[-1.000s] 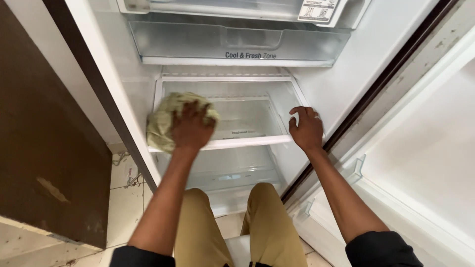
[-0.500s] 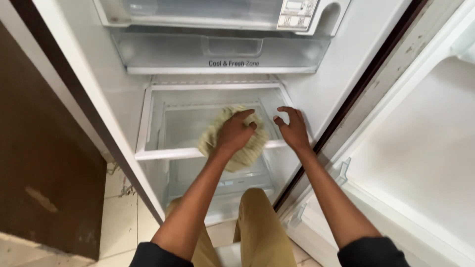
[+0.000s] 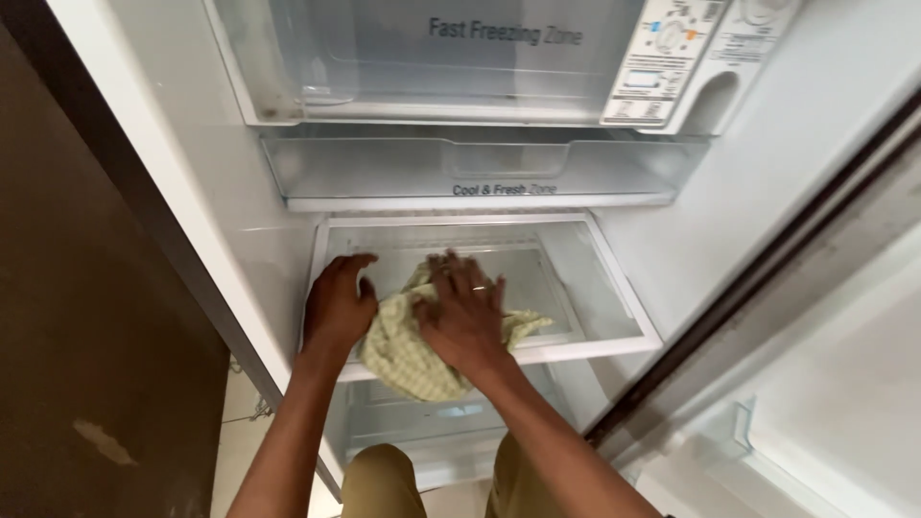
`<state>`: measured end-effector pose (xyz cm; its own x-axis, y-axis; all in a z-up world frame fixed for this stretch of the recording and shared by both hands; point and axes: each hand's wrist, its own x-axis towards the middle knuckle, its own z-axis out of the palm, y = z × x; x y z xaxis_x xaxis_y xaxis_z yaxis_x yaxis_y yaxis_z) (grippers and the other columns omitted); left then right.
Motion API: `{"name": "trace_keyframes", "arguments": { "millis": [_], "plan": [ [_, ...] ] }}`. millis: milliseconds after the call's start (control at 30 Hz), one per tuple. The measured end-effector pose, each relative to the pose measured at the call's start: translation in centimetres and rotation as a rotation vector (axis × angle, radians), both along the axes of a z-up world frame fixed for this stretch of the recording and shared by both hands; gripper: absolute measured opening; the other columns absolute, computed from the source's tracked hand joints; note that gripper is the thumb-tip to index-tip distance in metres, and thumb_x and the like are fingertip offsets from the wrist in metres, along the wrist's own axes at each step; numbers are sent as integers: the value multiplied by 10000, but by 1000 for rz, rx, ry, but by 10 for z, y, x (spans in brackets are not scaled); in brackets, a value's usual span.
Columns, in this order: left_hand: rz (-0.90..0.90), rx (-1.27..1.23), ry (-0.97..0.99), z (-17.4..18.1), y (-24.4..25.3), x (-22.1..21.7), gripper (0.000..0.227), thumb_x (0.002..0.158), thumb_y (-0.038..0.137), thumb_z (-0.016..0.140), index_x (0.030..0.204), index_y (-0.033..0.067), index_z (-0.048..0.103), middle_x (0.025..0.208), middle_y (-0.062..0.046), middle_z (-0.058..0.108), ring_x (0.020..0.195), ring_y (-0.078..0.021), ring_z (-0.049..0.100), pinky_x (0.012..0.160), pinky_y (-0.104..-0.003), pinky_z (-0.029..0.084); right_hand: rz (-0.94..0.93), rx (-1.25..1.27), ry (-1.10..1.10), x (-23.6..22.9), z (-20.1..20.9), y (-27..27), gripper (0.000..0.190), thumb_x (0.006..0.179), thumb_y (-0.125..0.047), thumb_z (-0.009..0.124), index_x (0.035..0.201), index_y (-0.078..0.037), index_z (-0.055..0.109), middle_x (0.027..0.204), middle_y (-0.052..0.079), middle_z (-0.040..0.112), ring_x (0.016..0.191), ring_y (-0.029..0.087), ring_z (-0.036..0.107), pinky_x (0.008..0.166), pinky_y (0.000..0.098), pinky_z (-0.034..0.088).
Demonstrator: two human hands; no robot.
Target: The person cleans a shelf inside a refrigerator using a cloth.
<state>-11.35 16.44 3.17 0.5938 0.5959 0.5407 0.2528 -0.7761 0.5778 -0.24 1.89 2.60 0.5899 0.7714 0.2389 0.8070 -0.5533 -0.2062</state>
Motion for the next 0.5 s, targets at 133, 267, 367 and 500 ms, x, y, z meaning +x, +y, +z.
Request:
{"name": "trace_keyframes", "arguments": {
  "millis": [133,267,367,500],
  "plan": [
    [12,-81,123,-13,2,-1,426,897,36,536,1286,127,683,1350,-116,659,1203,-342,621,1053,-440,503,141,-49,92,3,-3,23,713,984,-466,458,1613,-209,242,1709,119,152,1550,357,174,1205,652,67],
    [-20,-2,272,-22,8,4,509,919,188,562,1427,148,565,1565,-91,462,1382,-344,457,1155,-445,362,272,-58,31,25,2,16,677,1012,-434,430,1625,-216,244,1713,90,168,1554,323,203,1231,613,90],
    [-39,10,368,-17,3,6,560,967,382,515,1496,200,484,1635,-61,354,1484,-295,330,1223,-441,240,258,-95,-52,66,0,-8,638,1037,-424,406,1624,-218,265,1712,38,200,1561,285,232,1245,607,122],
    [-10,108,495,-19,-1,10,662,975,574,435,1551,249,397,1658,-39,274,1518,-242,237,1237,-440,153,138,-95,-123,135,-16,-63,643,1023,-405,417,1618,-208,272,1705,48,223,1542,301,250,1223,600,157]
  ]
}}
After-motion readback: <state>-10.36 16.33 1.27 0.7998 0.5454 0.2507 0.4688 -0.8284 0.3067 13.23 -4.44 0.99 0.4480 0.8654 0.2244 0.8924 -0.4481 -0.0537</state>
